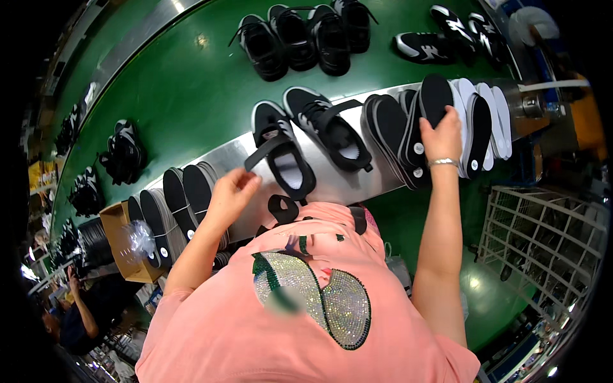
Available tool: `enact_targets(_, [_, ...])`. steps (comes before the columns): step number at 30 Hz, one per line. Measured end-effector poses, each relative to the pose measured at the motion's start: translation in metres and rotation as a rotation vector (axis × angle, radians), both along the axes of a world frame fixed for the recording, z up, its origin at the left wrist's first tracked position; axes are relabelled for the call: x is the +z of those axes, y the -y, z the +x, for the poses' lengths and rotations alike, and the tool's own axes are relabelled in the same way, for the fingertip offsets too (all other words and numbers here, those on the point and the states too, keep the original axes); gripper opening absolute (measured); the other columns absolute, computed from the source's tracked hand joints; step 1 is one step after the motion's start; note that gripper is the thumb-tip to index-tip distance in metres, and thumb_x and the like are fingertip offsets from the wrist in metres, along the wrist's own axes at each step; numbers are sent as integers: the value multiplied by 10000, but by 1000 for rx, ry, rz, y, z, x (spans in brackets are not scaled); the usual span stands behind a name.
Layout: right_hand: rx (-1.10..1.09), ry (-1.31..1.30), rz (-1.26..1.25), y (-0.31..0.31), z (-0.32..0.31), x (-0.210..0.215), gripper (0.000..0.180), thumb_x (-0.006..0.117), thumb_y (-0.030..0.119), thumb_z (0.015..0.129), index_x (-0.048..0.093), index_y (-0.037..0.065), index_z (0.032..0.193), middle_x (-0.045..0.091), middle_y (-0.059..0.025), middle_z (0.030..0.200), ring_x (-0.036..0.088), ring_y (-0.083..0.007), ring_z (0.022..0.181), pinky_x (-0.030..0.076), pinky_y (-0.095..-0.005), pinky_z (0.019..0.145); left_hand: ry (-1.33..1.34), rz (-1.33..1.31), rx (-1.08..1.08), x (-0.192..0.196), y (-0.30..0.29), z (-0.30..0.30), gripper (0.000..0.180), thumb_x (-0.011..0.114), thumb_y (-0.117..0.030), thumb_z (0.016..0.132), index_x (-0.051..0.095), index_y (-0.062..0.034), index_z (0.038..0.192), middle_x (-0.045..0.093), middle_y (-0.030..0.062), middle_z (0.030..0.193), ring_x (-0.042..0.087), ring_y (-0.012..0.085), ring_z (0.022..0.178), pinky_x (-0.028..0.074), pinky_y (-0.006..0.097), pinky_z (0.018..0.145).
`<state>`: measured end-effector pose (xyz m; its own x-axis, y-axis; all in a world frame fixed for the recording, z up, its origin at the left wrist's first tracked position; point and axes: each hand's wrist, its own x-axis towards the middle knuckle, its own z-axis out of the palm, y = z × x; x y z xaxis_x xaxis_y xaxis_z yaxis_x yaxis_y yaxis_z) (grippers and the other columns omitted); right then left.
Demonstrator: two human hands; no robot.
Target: The person picks up insoles one at a time and inserts them into black sneakers on an assembly line table, smoothing them down by hand.
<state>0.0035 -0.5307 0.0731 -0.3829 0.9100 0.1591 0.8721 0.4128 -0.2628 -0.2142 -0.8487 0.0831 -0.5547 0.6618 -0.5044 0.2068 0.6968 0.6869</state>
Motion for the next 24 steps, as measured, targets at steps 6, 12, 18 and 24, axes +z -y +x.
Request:
enact_targets(6, [225, 102, 91, 30, -25, 21, 501, 655, 233, 701, 438, 29, 1105, 496, -142, 1110, 489, -310, 1008, 431, -375, 801, -379, 721, 155, -57, -41, -7, 374, 650, -163, 704, 524, -10, 1020, 576, 117, 862, 552, 238, 827, 430, 323, 733])
enact_targets(12, [138, 102, -28, 4, 7, 7, 469, 675, 220, 682, 474, 27, 1059, 553, -159, 1011, 519, -319, 966, 428, -364, 803, -179, 676, 88, -65, -71, -16, 228, 587, -162, 776, 535, -18, 944, 589, 132, 774, 571, 262, 738, 438, 319, 660])
enact_targets(18, [662, -123, -36, 89, -34, 77, 110, 596, 107, 671, 575, 15, 729, 578, -156, 937, 559, -296, 898, 458, -347, 738, -147, 614, 252, -64, -72, -7, 263, 518, -251, 827, 528, -1, 905, 589, 198, 738, 570, 366, 709, 439, 393, 628])
enact_targets(24, [1214, 588, 175, 163, -71, 52, 95, 551, 150, 649, 577, 66, 684, 507, -105, 1033, 518, -194, 786, 473, -294, 618, -233, 584, 279, -63, -74, -4, 267, 491, -254, 838, 517, -5, 932, 592, 205, 752, 565, 380, 726, 436, 420, 627])
